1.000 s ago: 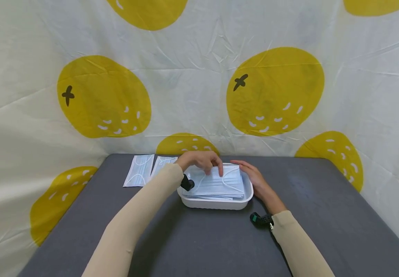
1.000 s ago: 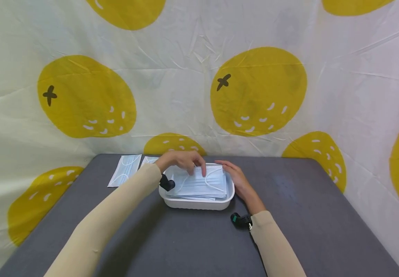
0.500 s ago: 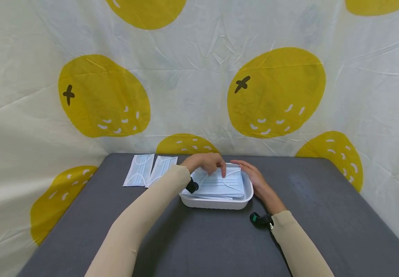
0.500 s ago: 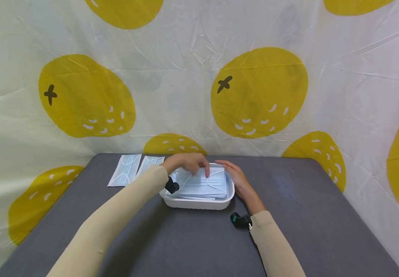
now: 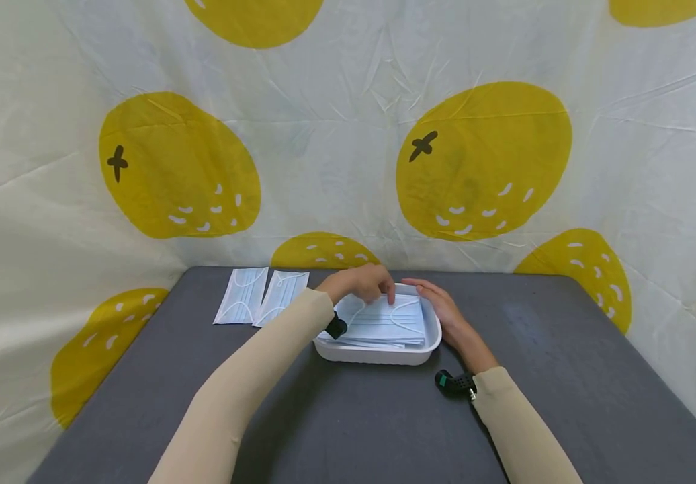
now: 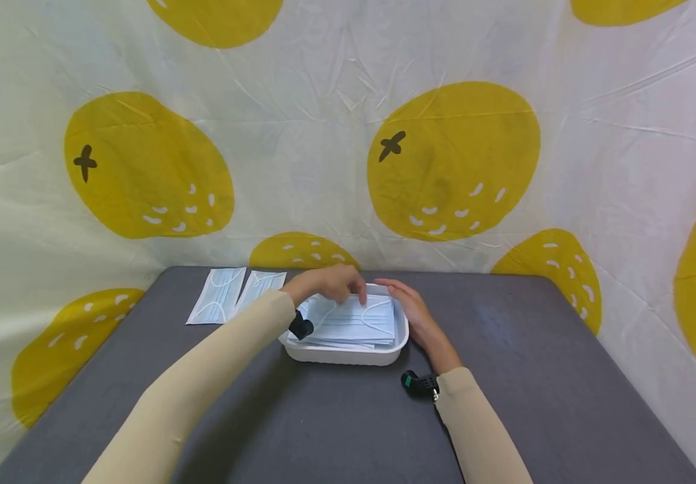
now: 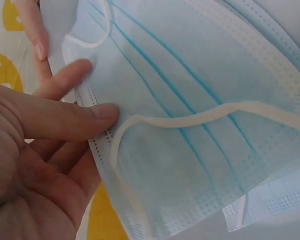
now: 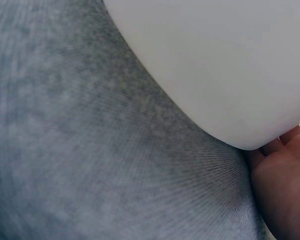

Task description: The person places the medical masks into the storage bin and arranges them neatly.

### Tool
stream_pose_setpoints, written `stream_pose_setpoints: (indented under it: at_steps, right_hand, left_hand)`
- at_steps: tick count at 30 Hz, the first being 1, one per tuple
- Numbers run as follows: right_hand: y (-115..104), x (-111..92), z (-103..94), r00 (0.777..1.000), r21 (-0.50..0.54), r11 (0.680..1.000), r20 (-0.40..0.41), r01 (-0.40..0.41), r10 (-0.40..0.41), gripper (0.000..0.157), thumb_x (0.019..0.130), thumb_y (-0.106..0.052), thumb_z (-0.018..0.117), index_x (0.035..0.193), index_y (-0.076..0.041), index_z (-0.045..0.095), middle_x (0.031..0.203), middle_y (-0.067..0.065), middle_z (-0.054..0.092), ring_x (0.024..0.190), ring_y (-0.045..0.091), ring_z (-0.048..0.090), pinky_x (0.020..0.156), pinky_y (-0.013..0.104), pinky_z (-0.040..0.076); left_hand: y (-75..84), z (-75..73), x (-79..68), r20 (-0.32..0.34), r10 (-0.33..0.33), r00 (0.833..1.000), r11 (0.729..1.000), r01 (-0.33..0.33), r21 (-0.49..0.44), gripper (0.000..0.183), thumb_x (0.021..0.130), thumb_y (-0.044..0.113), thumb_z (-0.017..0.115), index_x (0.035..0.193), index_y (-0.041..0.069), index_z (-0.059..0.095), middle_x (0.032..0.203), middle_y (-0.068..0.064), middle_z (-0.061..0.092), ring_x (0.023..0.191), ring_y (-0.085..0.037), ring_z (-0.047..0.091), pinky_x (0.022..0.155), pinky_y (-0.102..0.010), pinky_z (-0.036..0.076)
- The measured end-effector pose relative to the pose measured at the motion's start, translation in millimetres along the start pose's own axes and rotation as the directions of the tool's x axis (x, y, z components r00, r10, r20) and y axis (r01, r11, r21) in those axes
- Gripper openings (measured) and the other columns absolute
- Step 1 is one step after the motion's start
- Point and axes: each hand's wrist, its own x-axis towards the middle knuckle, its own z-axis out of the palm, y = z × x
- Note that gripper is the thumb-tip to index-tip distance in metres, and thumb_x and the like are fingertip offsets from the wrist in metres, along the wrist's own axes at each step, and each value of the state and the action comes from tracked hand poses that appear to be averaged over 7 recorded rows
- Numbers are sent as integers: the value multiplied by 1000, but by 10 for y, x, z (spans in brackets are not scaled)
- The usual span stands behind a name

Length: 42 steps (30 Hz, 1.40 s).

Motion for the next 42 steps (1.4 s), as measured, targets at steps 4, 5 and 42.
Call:
stream_pose_setpoints:
  at_steps: [4, 5, 42]
  right_hand:
    - [6, -2, 1, 1000, -3, 1000, 0, -2, 2, 47, 112, -27, 41, 152, -5, 49, 154, 13, 51, 119, 10, 59, 95, 18, 51]
    - [12, 1, 0, 1000, -6, 1000, 1, -3, 3, 47, 112, -27, 41, 153, -5, 49, 155, 14, 50, 119, 10, 59, 95, 18, 51]
    - [49, 22, -3, 1000, 19, 1000, 0, -4, 4, 45, 112, -24, 40, 153, -6, 49, 149, 7, 57, 121, 13, 60, 96, 21, 52]
  left_hand:
    - [10, -6, -10, -39, -14, 999, 1000, 14, -5, 31, 96, -8, 57, 103, 11, 80, 109, -7, 69, 95, -22, 59, 74, -24, 53]
    - [11, -4, -14, -43, -14, 999, 1000, 14, -10, 31, 96, -8, 57, 103, 11, 80, 110, -7, 70, 96, -22, 59, 76, -25, 54]
    - [62, 28, -35, -110, -16, 994, 995, 27, 97, 33, 99, -5, 57, 114, 13, 80, 120, -2, 76, 109, -19, 65, 104, -36, 55]
